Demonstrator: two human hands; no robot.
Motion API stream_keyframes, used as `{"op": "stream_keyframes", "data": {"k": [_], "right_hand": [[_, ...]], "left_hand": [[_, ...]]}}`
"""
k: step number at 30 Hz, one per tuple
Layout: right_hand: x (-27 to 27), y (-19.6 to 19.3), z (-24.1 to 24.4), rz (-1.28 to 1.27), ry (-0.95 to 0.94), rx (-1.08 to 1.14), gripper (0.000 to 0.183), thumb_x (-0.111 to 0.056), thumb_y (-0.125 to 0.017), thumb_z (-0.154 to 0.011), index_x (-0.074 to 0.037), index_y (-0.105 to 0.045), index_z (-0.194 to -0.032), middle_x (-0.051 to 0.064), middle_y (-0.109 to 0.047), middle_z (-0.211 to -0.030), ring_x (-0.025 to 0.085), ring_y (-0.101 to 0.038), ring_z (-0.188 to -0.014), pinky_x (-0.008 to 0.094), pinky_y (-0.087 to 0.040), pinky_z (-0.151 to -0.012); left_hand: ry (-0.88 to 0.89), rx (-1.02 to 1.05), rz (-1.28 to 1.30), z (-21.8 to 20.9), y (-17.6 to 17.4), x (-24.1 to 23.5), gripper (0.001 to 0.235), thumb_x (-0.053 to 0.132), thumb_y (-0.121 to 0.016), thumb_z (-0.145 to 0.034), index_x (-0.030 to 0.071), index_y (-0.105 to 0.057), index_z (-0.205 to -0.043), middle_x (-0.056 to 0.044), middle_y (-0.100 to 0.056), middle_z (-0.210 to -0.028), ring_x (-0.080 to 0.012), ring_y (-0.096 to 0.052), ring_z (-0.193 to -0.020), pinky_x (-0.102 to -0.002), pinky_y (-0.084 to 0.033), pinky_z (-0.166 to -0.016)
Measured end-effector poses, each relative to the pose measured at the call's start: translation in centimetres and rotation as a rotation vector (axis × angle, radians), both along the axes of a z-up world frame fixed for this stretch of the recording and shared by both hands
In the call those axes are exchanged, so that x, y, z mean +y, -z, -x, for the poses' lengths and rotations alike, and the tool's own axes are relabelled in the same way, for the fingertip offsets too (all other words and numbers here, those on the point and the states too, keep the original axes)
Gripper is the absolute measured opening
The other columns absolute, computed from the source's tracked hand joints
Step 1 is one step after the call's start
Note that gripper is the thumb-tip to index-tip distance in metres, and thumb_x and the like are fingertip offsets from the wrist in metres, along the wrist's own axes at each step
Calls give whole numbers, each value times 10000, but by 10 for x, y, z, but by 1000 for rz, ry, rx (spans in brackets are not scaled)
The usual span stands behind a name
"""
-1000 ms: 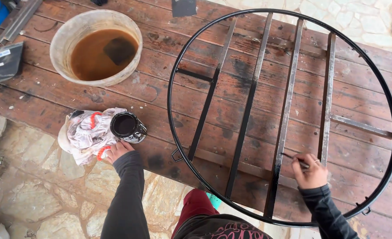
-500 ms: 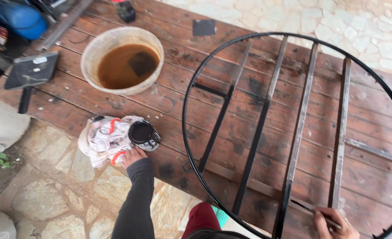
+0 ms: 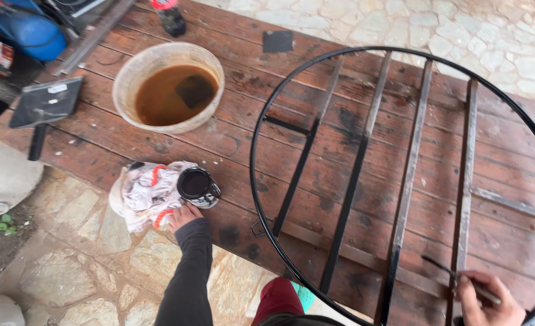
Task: Painting a circular metal frame with black paint using a small brush
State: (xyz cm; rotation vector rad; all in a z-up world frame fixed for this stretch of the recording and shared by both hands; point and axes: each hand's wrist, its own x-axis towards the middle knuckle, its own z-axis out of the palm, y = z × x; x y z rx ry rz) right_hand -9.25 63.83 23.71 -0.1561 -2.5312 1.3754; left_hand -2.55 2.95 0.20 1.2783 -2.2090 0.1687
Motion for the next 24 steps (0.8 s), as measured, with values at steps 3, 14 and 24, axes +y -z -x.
{"op": "stream_keyframes", "data": {"k": [3, 14, 24], "right_hand": [[24, 0, 20, -22, -44, -41, 50, -85, -684, -1079, -35, -681, -1085, 76, -630, -784, 118, -581, -693, 245, -486, -691], [-15, 44, 45, -354, -282, 115, 82, -113, -672, -1010, -78, -746, -998, 41, -729, -828, 128, -700, -709, 245, -547, -690], [-19, 50, 9, -482, -490, 3, 125, -139, -632, -965, -112, -753, -951, 4, -697, -806, 135, -638, -634, 276, -500, -596]], "left_hand": [[-20, -119, 181, -1, -11, 3, 316, 274, -609, -1029, 112, -668, -764, -123, -660, -772, -347, -594, -752, -500, -433, -686], [100, -108, 105, -11, 11, -14, 263, 197, -604, -1024, 60, -703, -823, -139, -660, -869, -396, -579, -834, -518, -440, -743], [87, -99, 120, -11, 14, -13, 289, 196, -597, -1041, 67, -679, -795, -130, -643, -844, -373, -551, -833, -506, -420, -711]]}}
